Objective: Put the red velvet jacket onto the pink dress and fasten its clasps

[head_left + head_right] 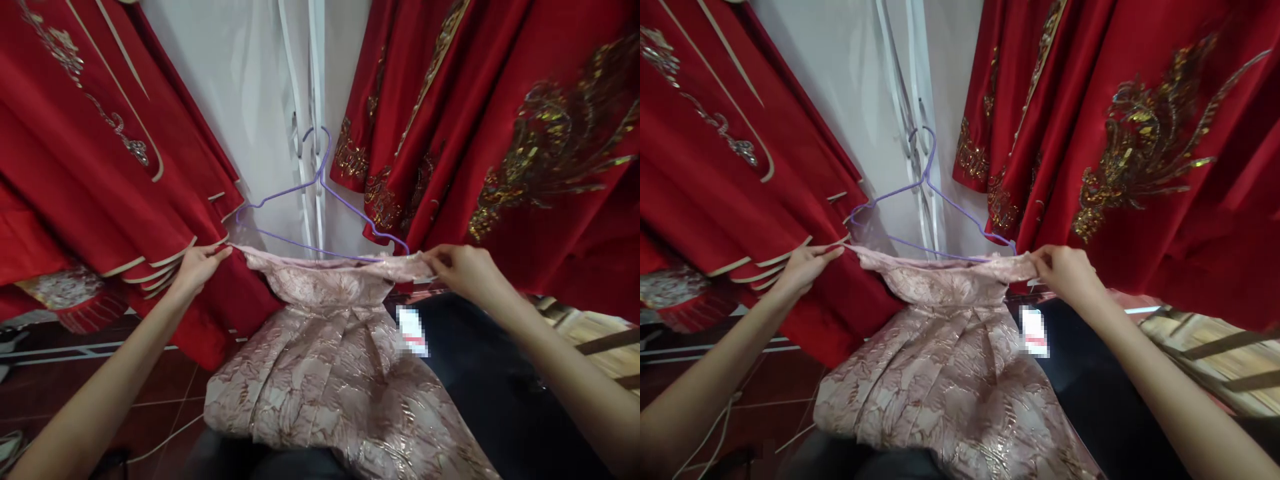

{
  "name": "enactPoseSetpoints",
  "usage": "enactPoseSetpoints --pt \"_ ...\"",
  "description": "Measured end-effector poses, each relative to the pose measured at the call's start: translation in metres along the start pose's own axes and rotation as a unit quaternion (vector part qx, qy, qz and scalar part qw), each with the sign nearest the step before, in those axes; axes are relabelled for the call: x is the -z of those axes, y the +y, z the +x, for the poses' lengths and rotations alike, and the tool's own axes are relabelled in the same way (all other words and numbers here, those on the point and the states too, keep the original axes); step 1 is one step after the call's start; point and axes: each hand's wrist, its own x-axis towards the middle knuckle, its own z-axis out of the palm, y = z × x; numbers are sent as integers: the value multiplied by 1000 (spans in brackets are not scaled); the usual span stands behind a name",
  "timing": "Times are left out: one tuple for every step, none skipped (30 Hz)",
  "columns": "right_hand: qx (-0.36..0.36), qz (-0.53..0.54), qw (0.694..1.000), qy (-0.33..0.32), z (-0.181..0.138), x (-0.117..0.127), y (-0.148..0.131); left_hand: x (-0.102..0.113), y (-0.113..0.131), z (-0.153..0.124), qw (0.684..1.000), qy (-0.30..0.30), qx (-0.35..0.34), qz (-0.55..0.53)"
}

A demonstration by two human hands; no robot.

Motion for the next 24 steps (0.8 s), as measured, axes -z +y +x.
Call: enactPoseSetpoints --pt "10 2 1000 -23 -6 -1 2 3 -2 -8 999 -22 -14 28" --pt "20 0 999 -37 -13 0 2 5 -3 -17 996 -50 -43 54" --pt "27 -4 999 -41 -20 4 1 5 -1 -26 989 -84 -90 80" --pt "26 -14 999 -31 -27 10 -3 5 4 -36 976 -116 -152 101" --pt "18 -28 999 -16 -34 18 -8 3 11 -45 955 -154 -222 124" --pt "19 -36 999 4 -40 27 -15 -1 20 -54 928 -186 -291 143" --pt "25 -36 999 31 -45 35 -24 -7 31 -61 900 -207 -348 159" --pt "39 -33 997 50 -48 43 -33 -15 42 -68 872 -227 -395 179" --pt "56 -21 996 72 -50 50 -42 -25 54 -72 846 -247 -431 194" --pt "74 -4 993 89 -51 54 -51 -36 63 -75 827 -254 -459 200" --pt "93 17 990 101 -50 57 -58 -49 71 -75 810 -262 -484 202" --pt "110 39 987 110 -49 58 -64 -63 77 -74 799 -264 -502 201" --pt "126 60 983 117 -46 58 -69 -76 81 -71 793 -264 -510 202" --pt "139 79 979 123 -43 56 -71 -89 82 -67 790 -266 -512 206" --pt "149 96 976 128 -40 55 -72 -101 82 -62 791 -264 -510 210" --pt "155 110 973 132 -37 53 -71 -110 81 -57 796 -259 -503 216" --pt "154 123 971 134 -33 51 -69 -117 78 -52 801 -257 -493 220" --pt "148 133 970 136 -31 49 -67 -122 75 -48 807 -257 -483 222" --pt "137 142 971 135 -28 48 -63 -123 72 -43 813 -261 -472 221" --pt "121 149 972 135 -26 46 -58 -122 69 -40 818 -268 -462 215" --pt "104 155 973 136 -25 45 -53 -119 67 -37 822 -274 -454 207" --pt "87 162 973 136 -24 43 -47 -113 64 -34 827 -278 -447 197" --pt "71 168 973 138 -24 42 -41 -106 62 -31 832 -280 -441 188" --pt "55 174 973 139 -23 41 -35 -98 61 -29 836 -279 -436 181"
